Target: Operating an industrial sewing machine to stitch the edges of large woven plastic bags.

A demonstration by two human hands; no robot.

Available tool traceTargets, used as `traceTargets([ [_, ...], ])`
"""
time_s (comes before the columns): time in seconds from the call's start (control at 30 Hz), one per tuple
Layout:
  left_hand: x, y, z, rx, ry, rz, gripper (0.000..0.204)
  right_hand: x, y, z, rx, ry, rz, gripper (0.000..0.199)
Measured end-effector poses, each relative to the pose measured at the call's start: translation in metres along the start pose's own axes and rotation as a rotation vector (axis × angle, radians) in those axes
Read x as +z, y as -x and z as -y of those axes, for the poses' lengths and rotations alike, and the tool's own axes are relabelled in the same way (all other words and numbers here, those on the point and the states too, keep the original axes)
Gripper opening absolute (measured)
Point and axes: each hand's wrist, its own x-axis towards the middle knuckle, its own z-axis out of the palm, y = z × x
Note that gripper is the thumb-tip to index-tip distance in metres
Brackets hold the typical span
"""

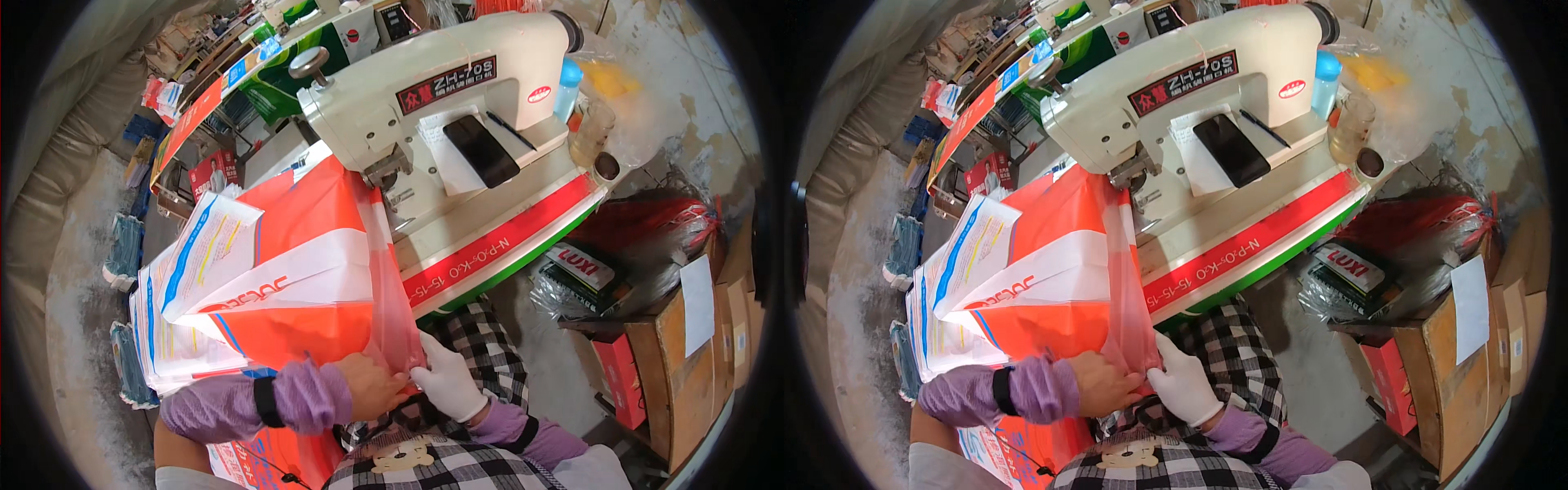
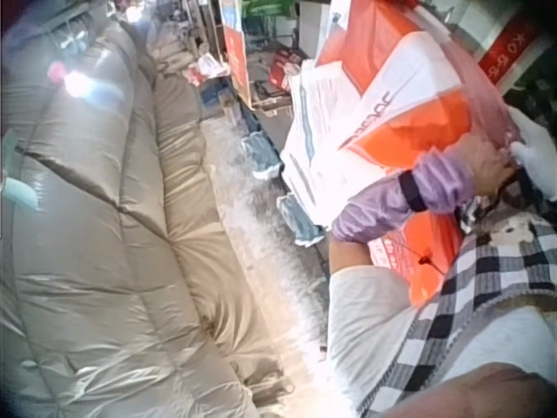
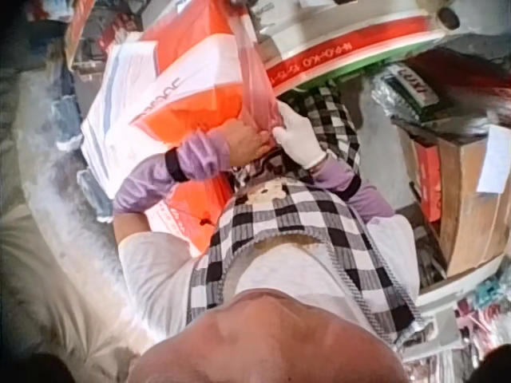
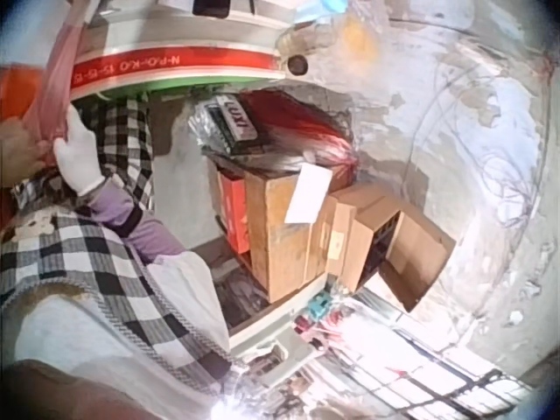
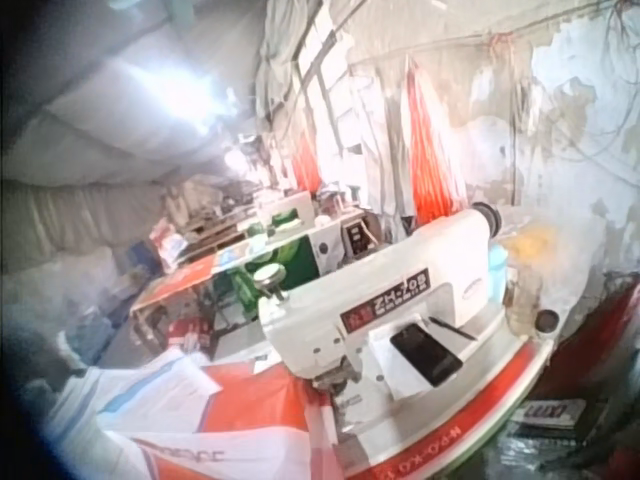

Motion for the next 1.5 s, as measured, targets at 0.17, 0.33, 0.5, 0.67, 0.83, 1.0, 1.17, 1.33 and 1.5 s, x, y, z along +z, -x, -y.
traceTargets([
  [0.17,0.009,-0.007,-0.007,0.258,-0.076,0.151,0.030,0.014,-0.016,-0.001,-0.105,0.073,-0.092,0.062],
  [0.33,-0.113,-0.020,0.051,0.315,-0.259,-0.067,0.035,-0.002,-0.009,0.000,-0.038,0.328,-0.169,0.063],
  [0.5,-0.181,-0.008,0.157,-0.069,-0.417,-0.096,0.051,-0.011,-0.078,-0.001,-0.214,0.543,-0.297,0.057],
  [0.67,-0.060,0.005,0.040,0.002,0.100,-0.063,0.034,-0.022,-0.181,0.028,-0.322,1.091,-0.188,0.051],
  [0.83,-0.006,-0.032,0.021,0.210,1.136,-0.201,0.022,-0.009,-0.197,0.016,-0.355,1.101,-0.236,0.018],
  [1.0,-0.057,-0.030,0.098,0.540,1.530,-0.828,0.021,0.009,-0.104,-0.029,-0.383,0.452,0.014,0.061],
  [1.17,-0.049,-0.009,0.070,0.000,0.890,-0.711,0.034,-0.012,-0.024,0.001,0.005,0.112,0.057,0.065],
  [1.33,-0.002,-0.004,0.033,-0.129,0.247,-0.221,0.049,-0.026,-0.042,0.000,-0.004,0.129,0.163,0.059],
  [1.5,0.048,-0.034,-0.012,-0.014,-0.155,-0.104,0.032,-0.023,-0.088,0.025,-0.118,0.654,-0.080,0.075],
])
